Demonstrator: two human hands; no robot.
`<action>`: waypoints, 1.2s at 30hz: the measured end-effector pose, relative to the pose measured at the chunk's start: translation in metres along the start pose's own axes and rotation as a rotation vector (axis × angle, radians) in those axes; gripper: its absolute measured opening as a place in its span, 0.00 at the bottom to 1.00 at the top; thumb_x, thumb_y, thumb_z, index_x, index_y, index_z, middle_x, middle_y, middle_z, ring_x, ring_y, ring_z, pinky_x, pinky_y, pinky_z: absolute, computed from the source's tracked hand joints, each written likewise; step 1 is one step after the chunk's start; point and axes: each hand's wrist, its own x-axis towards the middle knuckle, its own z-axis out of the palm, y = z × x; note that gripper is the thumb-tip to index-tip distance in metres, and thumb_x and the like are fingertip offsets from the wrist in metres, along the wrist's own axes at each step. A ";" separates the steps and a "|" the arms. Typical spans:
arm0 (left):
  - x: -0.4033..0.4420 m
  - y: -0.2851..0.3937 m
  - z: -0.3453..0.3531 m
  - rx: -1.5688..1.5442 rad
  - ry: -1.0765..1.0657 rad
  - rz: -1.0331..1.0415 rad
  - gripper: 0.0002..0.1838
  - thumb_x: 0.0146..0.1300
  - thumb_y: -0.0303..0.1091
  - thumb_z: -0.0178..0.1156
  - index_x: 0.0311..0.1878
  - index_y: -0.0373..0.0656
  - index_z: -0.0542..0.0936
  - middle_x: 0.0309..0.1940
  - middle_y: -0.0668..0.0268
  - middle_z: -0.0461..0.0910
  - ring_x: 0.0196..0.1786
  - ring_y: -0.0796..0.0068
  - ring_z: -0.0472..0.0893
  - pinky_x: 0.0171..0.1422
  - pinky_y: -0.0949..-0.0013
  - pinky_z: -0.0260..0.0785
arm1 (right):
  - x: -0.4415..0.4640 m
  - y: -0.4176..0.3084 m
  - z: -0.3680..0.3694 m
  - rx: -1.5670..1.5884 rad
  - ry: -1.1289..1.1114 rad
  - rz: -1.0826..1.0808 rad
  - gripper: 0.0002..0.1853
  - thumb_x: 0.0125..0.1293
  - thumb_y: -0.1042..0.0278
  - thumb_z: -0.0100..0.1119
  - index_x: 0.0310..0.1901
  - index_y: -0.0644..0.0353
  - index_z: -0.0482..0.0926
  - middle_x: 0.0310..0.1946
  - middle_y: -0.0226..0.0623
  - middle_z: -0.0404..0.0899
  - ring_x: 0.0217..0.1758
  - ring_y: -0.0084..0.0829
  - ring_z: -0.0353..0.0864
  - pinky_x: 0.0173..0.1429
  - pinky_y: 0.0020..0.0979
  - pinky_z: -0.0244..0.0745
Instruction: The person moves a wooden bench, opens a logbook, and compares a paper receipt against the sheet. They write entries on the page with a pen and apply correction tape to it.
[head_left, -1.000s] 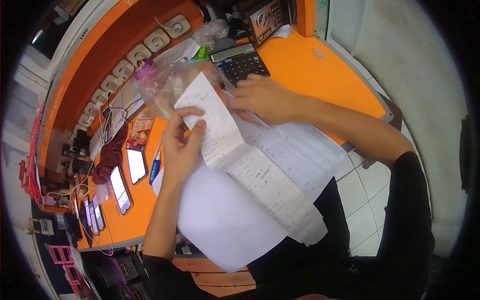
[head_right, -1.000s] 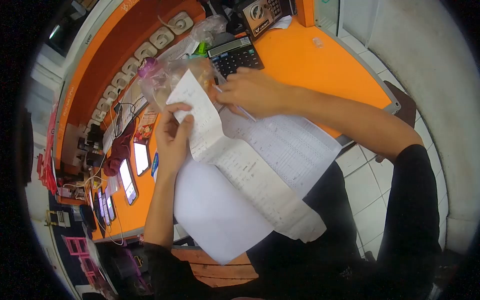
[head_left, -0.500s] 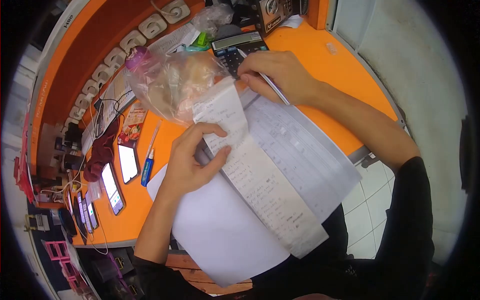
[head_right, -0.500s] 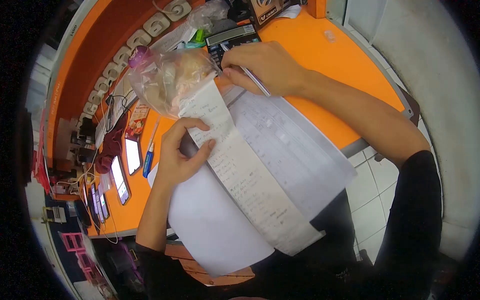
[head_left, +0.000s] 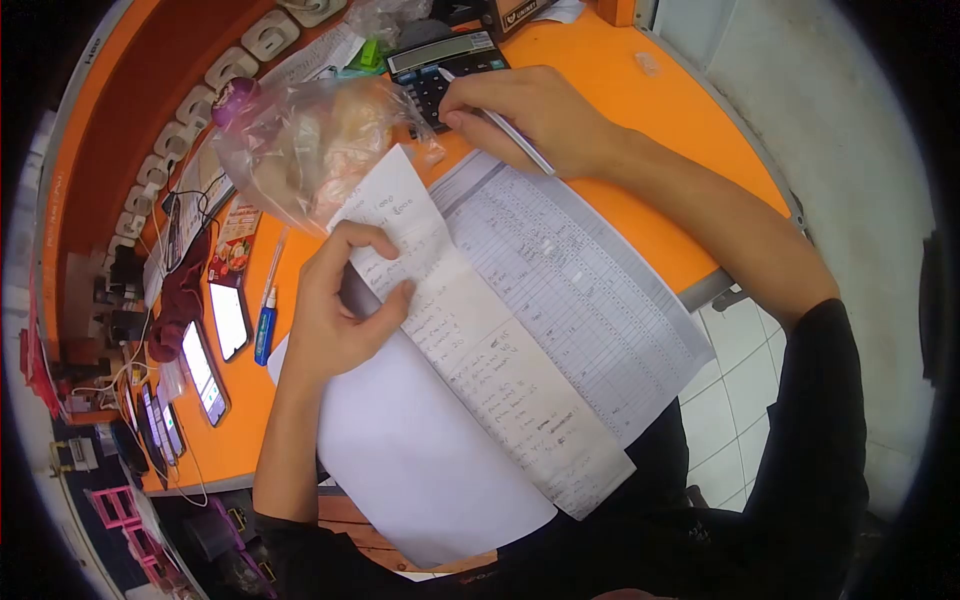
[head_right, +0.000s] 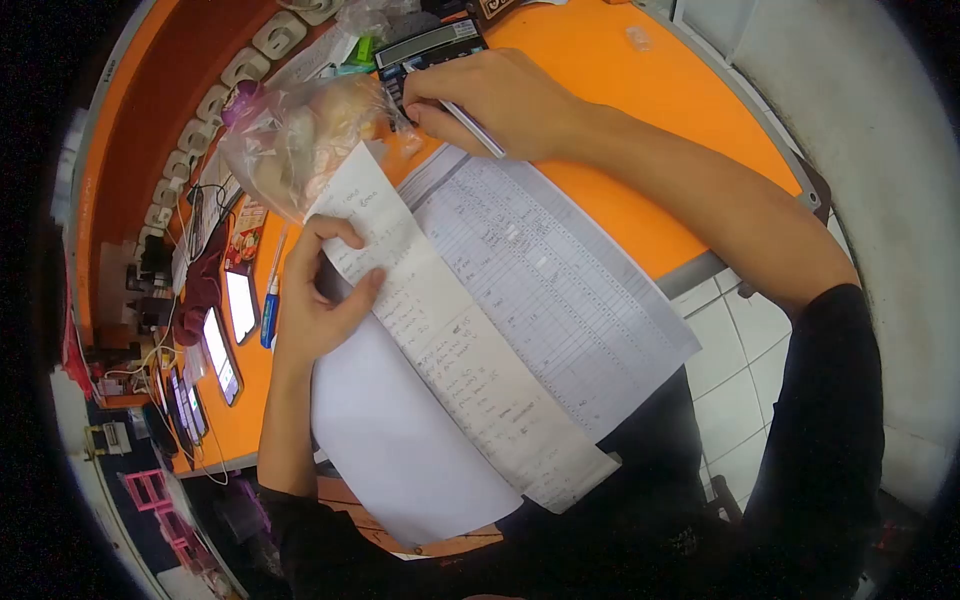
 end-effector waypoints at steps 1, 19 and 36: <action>0.000 -0.001 0.001 -0.047 0.037 -0.006 0.19 0.57 0.18 0.70 0.50 0.40 0.75 0.45 0.65 0.78 0.51 0.75 0.76 0.62 0.72 0.66 | 0.000 0.000 0.000 -0.001 0.000 0.003 0.07 0.75 0.67 0.65 0.49 0.59 0.84 0.38 0.44 0.87 0.39 0.45 0.88 0.45 0.37 0.82; -0.001 -0.006 -0.017 -0.529 0.459 -0.119 0.25 0.64 0.20 0.59 0.65 0.42 0.72 0.57 0.59 0.80 0.54 0.75 0.82 0.56 0.72 0.75 | -0.005 -0.022 0.002 -0.001 -0.091 -0.104 0.12 0.80 0.56 0.59 0.48 0.54 0.85 0.36 0.40 0.87 0.40 0.48 0.87 0.45 0.46 0.81; 0.002 -0.007 -0.034 -0.861 0.591 -0.248 0.30 0.59 0.23 0.52 0.69 0.34 0.74 0.59 0.53 0.83 0.56 0.65 0.87 0.63 0.64 0.81 | -0.009 -0.076 0.003 -0.018 0.158 -0.430 0.13 0.63 0.55 0.75 0.42 0.50 0.82 0.38 0.26 0.81 0.37 0.33 0.84 0.35 0.33 0.76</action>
